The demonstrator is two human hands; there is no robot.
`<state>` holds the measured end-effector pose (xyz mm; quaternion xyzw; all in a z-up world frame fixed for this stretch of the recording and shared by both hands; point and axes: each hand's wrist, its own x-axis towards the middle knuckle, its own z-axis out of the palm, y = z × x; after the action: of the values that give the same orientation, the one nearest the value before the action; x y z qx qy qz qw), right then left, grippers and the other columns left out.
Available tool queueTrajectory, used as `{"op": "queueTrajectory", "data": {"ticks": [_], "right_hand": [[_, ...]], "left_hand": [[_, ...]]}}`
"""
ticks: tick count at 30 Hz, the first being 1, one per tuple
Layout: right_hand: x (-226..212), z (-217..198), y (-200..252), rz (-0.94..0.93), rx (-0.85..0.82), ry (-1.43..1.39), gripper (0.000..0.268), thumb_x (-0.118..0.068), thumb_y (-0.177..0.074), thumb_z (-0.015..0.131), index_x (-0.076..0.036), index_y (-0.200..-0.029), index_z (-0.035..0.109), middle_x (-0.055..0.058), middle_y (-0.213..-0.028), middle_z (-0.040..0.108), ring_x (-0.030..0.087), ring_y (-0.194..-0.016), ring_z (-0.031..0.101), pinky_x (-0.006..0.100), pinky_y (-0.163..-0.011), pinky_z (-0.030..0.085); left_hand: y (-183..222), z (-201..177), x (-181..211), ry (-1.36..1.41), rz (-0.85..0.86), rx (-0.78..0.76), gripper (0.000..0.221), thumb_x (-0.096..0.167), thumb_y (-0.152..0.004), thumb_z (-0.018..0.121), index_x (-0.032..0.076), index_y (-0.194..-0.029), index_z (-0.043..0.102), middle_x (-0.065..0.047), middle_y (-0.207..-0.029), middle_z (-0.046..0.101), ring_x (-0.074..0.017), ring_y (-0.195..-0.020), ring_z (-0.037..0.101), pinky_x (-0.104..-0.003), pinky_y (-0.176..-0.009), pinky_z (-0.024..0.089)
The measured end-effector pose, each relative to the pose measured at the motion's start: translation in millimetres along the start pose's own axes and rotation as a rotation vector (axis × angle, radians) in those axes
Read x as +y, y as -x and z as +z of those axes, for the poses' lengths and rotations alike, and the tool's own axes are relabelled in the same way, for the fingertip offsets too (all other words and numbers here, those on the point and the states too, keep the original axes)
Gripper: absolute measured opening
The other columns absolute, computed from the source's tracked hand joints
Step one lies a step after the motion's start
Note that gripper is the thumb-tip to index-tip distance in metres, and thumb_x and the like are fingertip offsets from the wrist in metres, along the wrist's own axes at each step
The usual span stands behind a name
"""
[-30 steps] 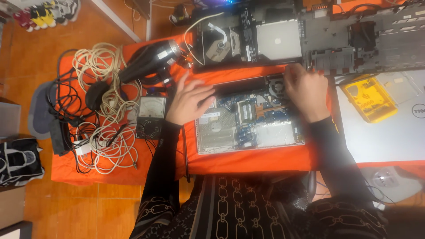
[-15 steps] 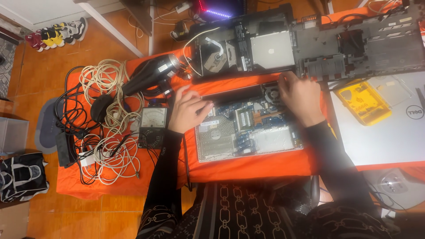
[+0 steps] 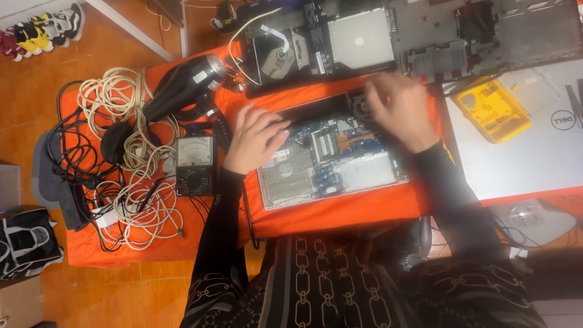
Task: The recorder is disassembling and working on the internal components of a laptop at a workbench.
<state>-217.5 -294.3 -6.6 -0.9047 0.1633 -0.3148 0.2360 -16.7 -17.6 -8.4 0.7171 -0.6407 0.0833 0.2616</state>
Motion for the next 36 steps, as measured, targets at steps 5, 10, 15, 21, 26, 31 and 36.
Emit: {"op": "queueTrajectory", "data": {"ticks": [5, 10, 15, 21, 26, 31, 36], "right_hand": [[-6.9, 8.8, 1.5, -0.352, -0.131, -0.004, 0.018, -0.02, -0.1, 0.068, -0.005, -0.103, 0.077, 0.015, -0.129, 0.067, 0.035, -0.132, 0.055, 0.048, -0.113, 0.043], [-13.1, 11.3, 1.1, -0.392, -0.256, 0.073, 0.02, -0.026, -0.093, 0.072, -0.01, -0.1, 0.081, 0.014, -0.133, 0.063, 0.033, -0.139, 0.05, 0.052, -0.125, 0.032], [-8.5, 10.9, 1.6, -0.398, -0.305, 0.085, 0.022, -0.028, -0.094, 0.069, -0.015, -0.105, 0.083, 0.008, -0.132, 0.067, 0.029, -0.134, 0.052, 0.054, -0.127, 0.027], [-11.2, 11.4, 0.6, -0.444, -0.323, 0.063, 0.023, -0.03, -0.095, 0.069, -0.017, -0.11, 0.082, 0.009, -0.132, 0.067, 0.027, -0.135, 0.053, 0.054, -0.13, 0.022], [-16.5, 14.3, 2.2, -0.456, -0.355, 0.024, 0.024, -0.031, -0.097, 0.068, -0.019, -0.113, 0.081, 0.011, -0.131, 0.065, 0.028, -0.136, 0.052, 0.056, -0.13, 0.02], [-20.3, 15.7, 3.5, -0.459, -0.382, 0.017, 0.026, -0.032, -0.099, 0.067, -0.019, -0.118, 0.08, 0.013, -0.133, 0.064, 0.029, -0.136, 0.051, 0.059, -0.129, 0.018], [-32.7, 17.2, 3.5, -0.452, -0.356, -0.015, 0.027, -0.026, -0.095, 0.067, -0.013, -0.115, 0.078, 0.015, -0.137, 0.061, 0.034, -0.141, 0.046, 0.06, -0.127, 0.015]], "left_hand": [[-0.9, 1.6, 3.5, 0.016, 0.001, -0.033, 0.029, 0.029, -0.101, 0.067, 0.009, -0.12, 0.076, -0.007, -0.119, 0.068, -0.0249, -0.121, 0.057, -0.052, -0.122, 0.026], [-2.1, -0.2, 6.5, 0.03, -0.02, -0.058, 0.029, 0.03, -0.103, 0.065, 0.012, -0.123, 0.076, -0.007, -0.118, 0.067, -0.0236, -0.12, 0.057, -0.052, -0.123, 0.026], [-2.7, 0.0, 7.0, 0.028, -0.01, -0.077, 0.028, 0.031, -0.102, 0.066, 0.016, -0.123, 0.077, -0.007, -0.117, 0.065, -0.0229, -0.12, 0.057, -0.053, -0.123, 0.025], [-3.8, 5.5, 12.0, 0.006, -0.001, -0.089, 0.033, 0.034, -0.102, 0.066, 0.017, -0.129, 0.074, -0.008, -0.123, 0.063, -0.0236, -0.125, 0.055, -0.054, -0.124, 0.023], [-7.0, 7.3, 20.8, 0.023, -0.011, -0.082, 0.035, 0.035, -0.102, 0.065, 0.017, -0.132, 0.072, -0.009, -0.126, 0.062, -0.025, -0.129, 0.053, -0.054, -0.124, 0.022], [-11.5, 11.0, 24.1, 0.038, -0.019, -0.08, 0.034, 0.035, -0.102, 0.065, 0.017, -0.13, 0.072, -0.009, -0.127, 0.062, -0.0248, -0.129, 0.053, -0.053, -0.124, 0.022], [-16.2, 24.3, 25.8, 0.121, -0.051, -0.069, 0.033, 0.031, -0.104, 0.062, 0.008, -0.128, 0.068, -0.008, -0.129, 0.061, -0.0258, -0.132, 0.049, -0.055, -0.123, 0.019]]}}
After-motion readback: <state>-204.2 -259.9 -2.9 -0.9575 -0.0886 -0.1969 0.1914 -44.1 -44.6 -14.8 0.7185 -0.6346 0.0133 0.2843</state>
